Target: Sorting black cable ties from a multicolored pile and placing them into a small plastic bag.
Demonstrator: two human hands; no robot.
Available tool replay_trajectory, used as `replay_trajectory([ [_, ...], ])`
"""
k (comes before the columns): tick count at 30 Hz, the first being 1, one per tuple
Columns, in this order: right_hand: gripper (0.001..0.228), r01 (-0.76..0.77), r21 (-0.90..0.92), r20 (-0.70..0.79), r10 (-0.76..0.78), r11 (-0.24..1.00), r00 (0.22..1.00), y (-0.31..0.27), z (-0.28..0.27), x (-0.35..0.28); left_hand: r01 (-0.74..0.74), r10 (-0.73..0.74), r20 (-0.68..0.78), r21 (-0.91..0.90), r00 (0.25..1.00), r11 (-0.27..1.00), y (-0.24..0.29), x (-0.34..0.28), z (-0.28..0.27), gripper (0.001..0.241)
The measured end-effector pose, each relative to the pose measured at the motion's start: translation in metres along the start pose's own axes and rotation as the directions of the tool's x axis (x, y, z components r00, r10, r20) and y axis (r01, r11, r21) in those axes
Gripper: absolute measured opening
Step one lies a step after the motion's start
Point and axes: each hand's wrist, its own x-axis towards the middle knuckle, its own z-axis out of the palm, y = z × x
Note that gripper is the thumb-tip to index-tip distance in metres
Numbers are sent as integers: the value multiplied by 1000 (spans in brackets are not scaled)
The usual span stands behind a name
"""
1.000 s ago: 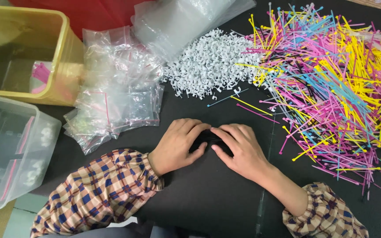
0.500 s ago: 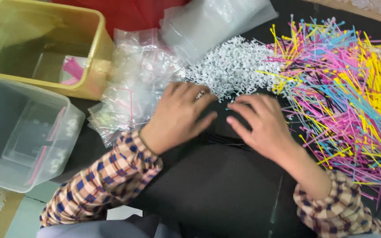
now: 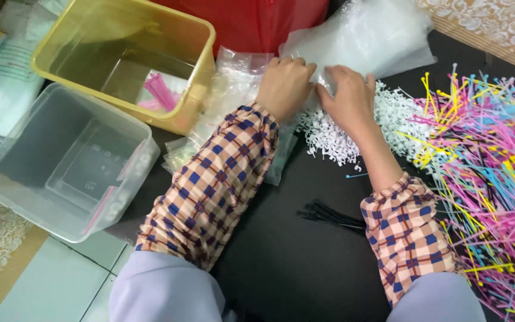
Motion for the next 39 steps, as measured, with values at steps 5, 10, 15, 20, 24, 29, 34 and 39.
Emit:
replay_trajectory([
  [5, 18, 28, -119, -32, -32, 993, 999, -10, 0, -1, 24, -25, 31, 35, 999, 999, -5, -4, 19, 7],
  [10, 16, 30, -122, -72, -39, 992, 997, -24, -12, -2, 7, -3, -44, 75, 999, 997, -3, 3, 20, 7],
  [15, 14, 100, -74, -256, -116, 992, 960, -29, -31, -7, -5, 19, -178, 79, 984, 997, 8, 12, -10, 8],
  [20, 13, 212, 57, -391, -174, 976, 904, -41, -75, -12, -61, 45, -311, -43, 949, 997, 27, 21, -70, 6],
  [24, 13, 337, 211, -405, -232, 917, 884, -60, -121, -30, -111, 79, -328, -80, 941, 991, 51, 15, -127, 12],
  [29, 20, 371, 180, -340, -297, 911, 892, -70, -163, -76, -187, 137, -273, -170, 952, 968, 74, -11, -174, 12],
  [34, 39, 359, 138, -255, -317, 923, 914, -59, -172, -129, -327, 283, -177, -324, 943, 888, 86, -42, -174, 12],
  [39, 34, 404, -91, -263, -413, 910, 872, -24, -145, -170, -514, 387, -355, -409, 851, 754, 94, -64, -137, 17],
])
